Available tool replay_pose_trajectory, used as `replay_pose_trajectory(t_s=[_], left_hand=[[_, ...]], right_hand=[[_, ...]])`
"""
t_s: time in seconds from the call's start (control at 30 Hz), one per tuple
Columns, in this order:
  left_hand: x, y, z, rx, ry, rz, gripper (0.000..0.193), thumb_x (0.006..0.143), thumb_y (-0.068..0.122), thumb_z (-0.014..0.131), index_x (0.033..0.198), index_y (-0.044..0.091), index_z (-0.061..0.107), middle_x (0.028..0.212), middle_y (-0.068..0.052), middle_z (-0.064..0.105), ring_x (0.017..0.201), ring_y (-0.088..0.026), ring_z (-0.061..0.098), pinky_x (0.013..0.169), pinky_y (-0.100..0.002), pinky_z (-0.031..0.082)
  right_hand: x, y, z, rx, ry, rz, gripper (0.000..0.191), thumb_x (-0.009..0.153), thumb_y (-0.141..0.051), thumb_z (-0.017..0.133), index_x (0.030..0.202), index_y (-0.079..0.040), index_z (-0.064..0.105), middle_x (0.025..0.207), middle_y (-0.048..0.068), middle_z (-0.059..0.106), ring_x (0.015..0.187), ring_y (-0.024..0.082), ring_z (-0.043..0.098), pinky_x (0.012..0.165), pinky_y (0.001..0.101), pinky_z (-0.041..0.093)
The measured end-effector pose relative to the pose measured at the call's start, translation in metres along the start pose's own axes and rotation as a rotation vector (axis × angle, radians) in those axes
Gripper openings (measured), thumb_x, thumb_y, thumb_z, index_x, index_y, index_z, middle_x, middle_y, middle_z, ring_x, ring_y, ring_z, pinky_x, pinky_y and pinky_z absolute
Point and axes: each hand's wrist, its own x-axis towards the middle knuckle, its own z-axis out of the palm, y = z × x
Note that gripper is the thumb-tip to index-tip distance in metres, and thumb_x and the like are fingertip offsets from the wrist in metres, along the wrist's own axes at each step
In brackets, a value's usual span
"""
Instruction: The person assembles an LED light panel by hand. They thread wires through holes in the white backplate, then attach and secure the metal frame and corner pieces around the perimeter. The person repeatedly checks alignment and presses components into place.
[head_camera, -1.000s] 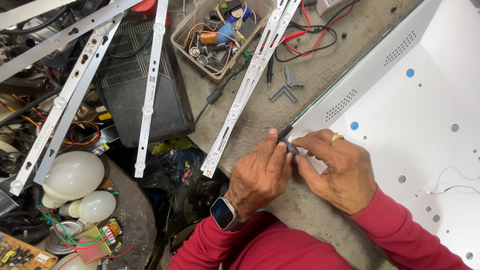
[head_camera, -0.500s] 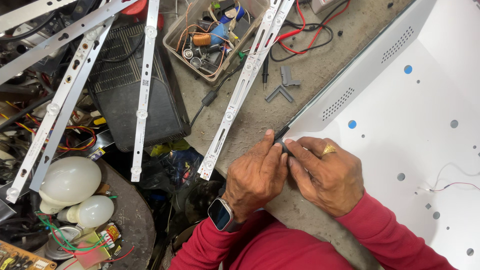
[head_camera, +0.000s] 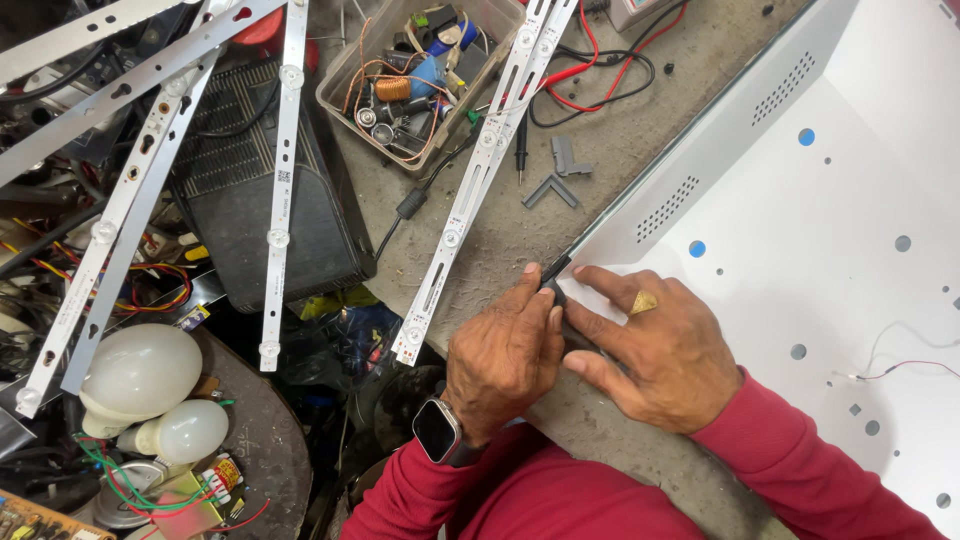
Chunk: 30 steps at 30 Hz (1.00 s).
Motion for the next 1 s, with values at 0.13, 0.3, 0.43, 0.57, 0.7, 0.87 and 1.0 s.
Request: replay_pose_trajectory(t_s=[0.13,0.3,0.43,0.57,0.7,0.87,1.0], left_hand=[[0.001,0.001,-0.001,0.002,0.014,0.004,0.023,0.094,0.003,0.074,0.111,-0.006,0.062,0.119,-0.029,0.070,0.098,-0.034,0.076,0.078,-0.038,0.064],[0.000,0.000,0.000,0.002,0.017,0.000,0.022,0.095,0.003,0.074,0.111,-0.005,0.062,0.118,-0.029,0.070,0.098,-0.034,0.077,0.077,-0.037,0.064],[-0.001,0.000,0.001,0.021,0.014,0.025,0.025,0.094,0.004,0.074,0.112,-0.007,0.061,0.117,-0.031,0.070,0.096,-0.034,0.077,0.076,-0.036,0.064],[-0.001,0.000,0.000,0.005,0.027,0.007,0.023,0.096,0.002,0.071,0.114,-0.006,0.060,0.116,-0.028,0.071,0.097,-0.033,0.077,0.076,-0.036,0.064],[0.001,0.002,-0.001,-0.036,0.045,-0.059,0.019,0.099,0.001,0.069,0.114,-0.006,0.061,0.114,-0.025,0.073,0.095,-0.030,0.078,0.075,-0.035,0.064],[0.003,0.002,-0.001,-0.066,0.059,-0.065,0.016,0.100,0.002,0.069,0.113,-0.004,0.061,0.112,-0.023,0.074,0.095,-0.028,0.078,0.075,-0.034,0.064],[0.004,0.001,-0.003,-0.046,0.051,-0.037,0.018,0.098,0.004,0.071,0.111,-0.004,0.062,0.112,-0.025,0.073,0.091,-0.029,0.078,0.069,-0.034,0.062]], right_hand=[[0.002,0.004,-0.003,0.290,0.056,0.059,0.044,0.094,-0.024,0.061,0.133,-0.003,0.064,0.126,0.014,0.068,0.104,0.026,0.066,0.088,0.0378,0.054],[0.008,0.009,0.010,0.082,0.178,0.053,0.038,0.090,-0.009,0.073,0.127,-0.005,0.065,0.112,0.013,0.071,0.093,0.027,0.071,0.075,0.0355,0.058],[0.012,0.021,0.018,0.010,0.184,0.079,0.037,0.089,-0.006,0.075,0.125,-0.009,0.070,0.105,0.012,0.073,0.073,0.021,0.072,0.060,0.0316,0.057],[0.015,0.033,0.016,-0.116,0.226,-0.086,0.032,0.089,-0.010,0.079,0.120,-0.013,0.071,0.102,0.006,0.073,0.075,0.018,0.071,0.059,0.0306,0.055],[0.017,0.037,0.012,-0.149,0.238,-0.178,0.033,0.086,-0.015,0.082,0.117,-0.010,0.072,0.101,0.008,0.074,0.072,0.019,0.070,0.056,0.0320,0.053],[0.015,0.030,0.012,-0.123,0.269,-0.204,0.033,0.088,-0.014,0.081,0.119,-0.008,0.071,0.106,0.008,0.074,0.077,0.020,0.071,0.060,0.0324,0.054],[0.010,0.019,0.016,-0.079,0.265,-0.139,0.033,0.086,-0.018,0.081,0.117,-0.009,0.071,0.109,0.009,0.073,0.087,0.024,0.072,0.068,0.0357,0.055]])
